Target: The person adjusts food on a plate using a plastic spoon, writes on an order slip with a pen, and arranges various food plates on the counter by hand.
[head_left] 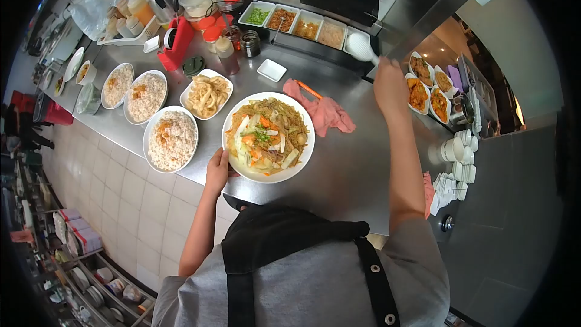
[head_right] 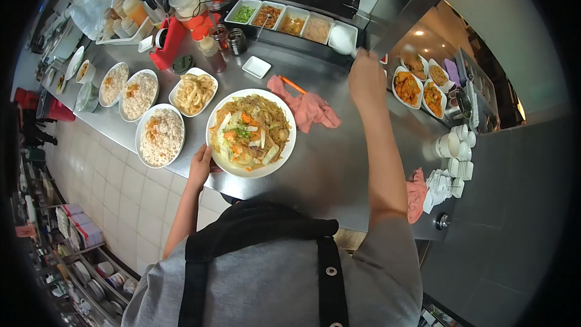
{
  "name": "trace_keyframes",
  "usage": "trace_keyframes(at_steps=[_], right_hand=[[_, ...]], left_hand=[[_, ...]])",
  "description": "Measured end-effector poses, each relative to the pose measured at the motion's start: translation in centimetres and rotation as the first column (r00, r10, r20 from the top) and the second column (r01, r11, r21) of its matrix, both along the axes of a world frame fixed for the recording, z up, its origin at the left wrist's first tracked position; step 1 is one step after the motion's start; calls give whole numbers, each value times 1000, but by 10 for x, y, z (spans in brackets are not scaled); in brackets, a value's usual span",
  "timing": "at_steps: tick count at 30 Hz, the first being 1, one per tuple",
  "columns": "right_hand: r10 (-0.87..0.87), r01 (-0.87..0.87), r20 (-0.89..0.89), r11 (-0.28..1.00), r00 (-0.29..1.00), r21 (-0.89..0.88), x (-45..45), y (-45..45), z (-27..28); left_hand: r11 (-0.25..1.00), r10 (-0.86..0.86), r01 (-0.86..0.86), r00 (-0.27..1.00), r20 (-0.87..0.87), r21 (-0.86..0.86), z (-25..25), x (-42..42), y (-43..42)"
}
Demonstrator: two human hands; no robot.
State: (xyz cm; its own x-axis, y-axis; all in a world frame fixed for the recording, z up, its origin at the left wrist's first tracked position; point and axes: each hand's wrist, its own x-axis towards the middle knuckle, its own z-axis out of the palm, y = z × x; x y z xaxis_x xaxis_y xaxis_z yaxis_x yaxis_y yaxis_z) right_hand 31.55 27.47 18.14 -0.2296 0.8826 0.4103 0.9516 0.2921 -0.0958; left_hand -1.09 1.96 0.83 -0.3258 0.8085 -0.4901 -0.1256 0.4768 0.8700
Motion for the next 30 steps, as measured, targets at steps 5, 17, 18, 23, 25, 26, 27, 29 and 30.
trace_keyframes(at_steps=[5,17,18,23,25,26,27,29,30], right_hand=[[-133,134,12,983,991,-123,6,126,-92],[-7,-57,-122,859,992,-510,49,-3,-219],[-66,-99,-273,829,960,-550,53,-8,-215],[-166,-299,-826,879,539,-372,60,-5,-171],[-92,-235,-812,933,576,-272,55,0,-151],[-57,-204,-802,954,595,-219,53,1,-141],[-64,-267,-803,925,592,-271,43,-5,-127],[-86,-380,-801,847,593,-371,9,-29,-109],[62,-438,-725,830,686,-344,-1,-33,-122]], left_hand=[[999,18,-15,998,-53,44,-6,3,2],[988,154,-147,859,488,-53,3,47,-25],[991,128,-123,836,533,-44,-1,48,-26],[996,84,-80,837,540,-31,3,49,-28],[997,75,-76,832,550,-21,1,49,-29],[997,71,-75,830,554,-16,0,49,-30],[996,78,-82,834,547,-17,1,49,-29],[996,88,-90,840,535,-22,3,52,-29],[996,87,-88,839,538,-24,1,52,-30]])
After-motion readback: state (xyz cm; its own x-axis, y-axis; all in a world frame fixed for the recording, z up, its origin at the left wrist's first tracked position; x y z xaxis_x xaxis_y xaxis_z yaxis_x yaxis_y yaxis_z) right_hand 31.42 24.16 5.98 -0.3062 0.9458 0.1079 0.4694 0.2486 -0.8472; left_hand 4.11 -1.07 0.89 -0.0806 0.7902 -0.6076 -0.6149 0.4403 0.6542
